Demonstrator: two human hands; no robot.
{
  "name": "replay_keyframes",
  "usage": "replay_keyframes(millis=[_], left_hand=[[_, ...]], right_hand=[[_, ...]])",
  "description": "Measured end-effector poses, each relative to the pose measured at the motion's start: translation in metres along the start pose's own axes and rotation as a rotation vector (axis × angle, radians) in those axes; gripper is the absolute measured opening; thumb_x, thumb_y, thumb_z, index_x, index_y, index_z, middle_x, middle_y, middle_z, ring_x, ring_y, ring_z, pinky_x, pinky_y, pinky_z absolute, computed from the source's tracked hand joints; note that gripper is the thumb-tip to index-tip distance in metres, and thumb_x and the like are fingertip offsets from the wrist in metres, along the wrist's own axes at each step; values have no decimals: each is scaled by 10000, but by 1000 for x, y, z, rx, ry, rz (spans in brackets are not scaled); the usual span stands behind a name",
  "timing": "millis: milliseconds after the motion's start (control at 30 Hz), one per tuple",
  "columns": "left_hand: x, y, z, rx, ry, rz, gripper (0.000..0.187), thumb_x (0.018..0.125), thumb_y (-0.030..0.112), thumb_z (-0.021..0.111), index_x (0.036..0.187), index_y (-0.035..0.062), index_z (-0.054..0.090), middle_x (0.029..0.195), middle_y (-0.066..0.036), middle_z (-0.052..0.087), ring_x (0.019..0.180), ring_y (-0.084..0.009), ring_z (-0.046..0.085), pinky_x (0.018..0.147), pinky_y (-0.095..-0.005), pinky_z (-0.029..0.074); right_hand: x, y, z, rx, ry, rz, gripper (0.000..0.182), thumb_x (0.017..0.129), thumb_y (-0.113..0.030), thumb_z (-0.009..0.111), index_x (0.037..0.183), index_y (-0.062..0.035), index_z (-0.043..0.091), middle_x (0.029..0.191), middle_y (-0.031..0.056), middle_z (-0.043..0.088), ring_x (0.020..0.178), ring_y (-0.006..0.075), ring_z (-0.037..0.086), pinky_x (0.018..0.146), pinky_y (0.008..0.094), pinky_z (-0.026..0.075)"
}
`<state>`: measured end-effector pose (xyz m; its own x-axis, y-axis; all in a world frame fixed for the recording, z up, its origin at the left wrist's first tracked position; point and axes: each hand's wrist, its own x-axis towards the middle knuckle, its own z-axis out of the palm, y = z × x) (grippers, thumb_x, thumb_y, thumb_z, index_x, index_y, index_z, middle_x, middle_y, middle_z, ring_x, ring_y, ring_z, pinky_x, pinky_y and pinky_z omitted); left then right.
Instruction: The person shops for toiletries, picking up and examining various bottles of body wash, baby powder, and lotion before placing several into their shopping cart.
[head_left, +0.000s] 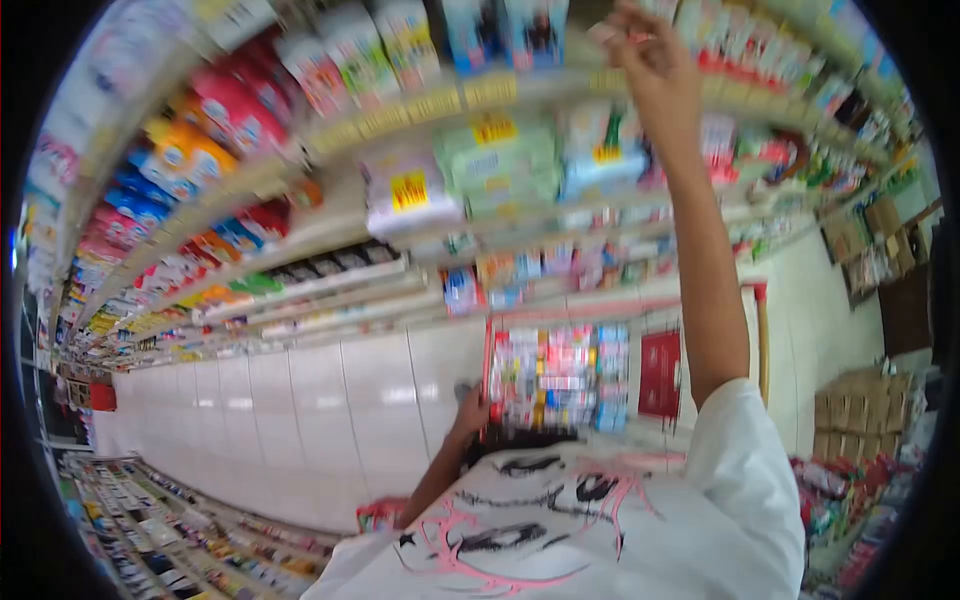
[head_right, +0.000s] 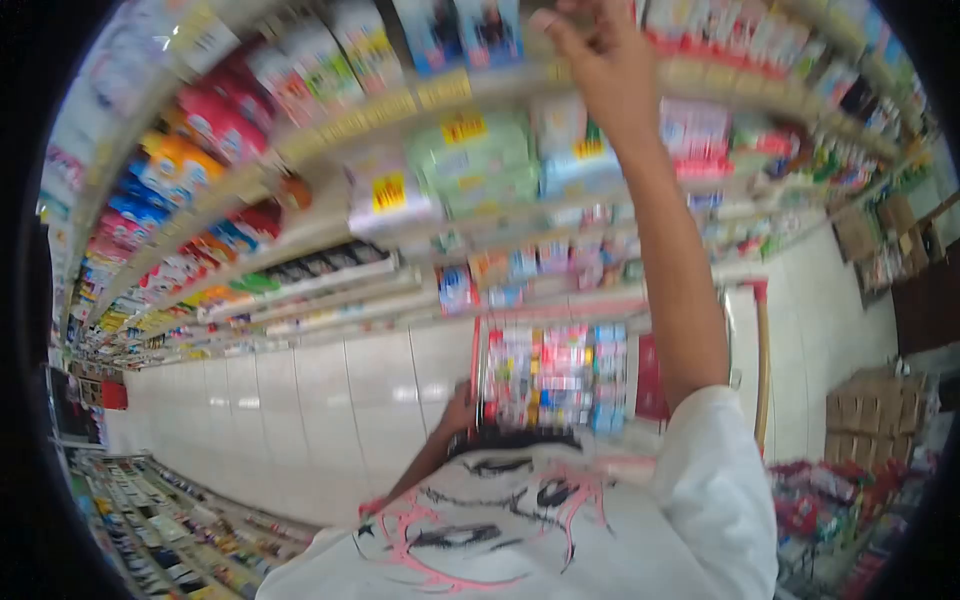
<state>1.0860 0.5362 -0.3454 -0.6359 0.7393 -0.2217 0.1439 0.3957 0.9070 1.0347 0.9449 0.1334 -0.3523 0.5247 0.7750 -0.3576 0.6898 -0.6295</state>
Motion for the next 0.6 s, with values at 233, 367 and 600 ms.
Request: replay_keyframes(millis=[233,367,600], left_hand=[[-6,-1,1,-111,15,-237,465,941,101,532,1376,11,395,1135,-183,635,1022,-230,620,897,-318,459],[0,4,-10,-172,-78,-258,541,896,11,544,1405,33,362,1051,-80,662,603,-69,496,509,-220,445],[-3,11,-9,-311,-63,-384,493,947,37,520,1412,14,355,1125,-62,642,783,-56,535,689,-203,437]], right_hand=[[-406,131,-50,-169,-657,788,212,863,-90,625,1064,-25,626,935,133,662,738,181,640,655,300,509],[-636,206,-111,-671,-1221,981,482,774,-71,607,1247,-57,518,1218,178,570,1082,317,585,941,459,460],[-742,205,-135,-1166,-1389,797,525,828,-175,574,1332,-107,440,1330,149,448,1215,340,459,1007,486,356]])
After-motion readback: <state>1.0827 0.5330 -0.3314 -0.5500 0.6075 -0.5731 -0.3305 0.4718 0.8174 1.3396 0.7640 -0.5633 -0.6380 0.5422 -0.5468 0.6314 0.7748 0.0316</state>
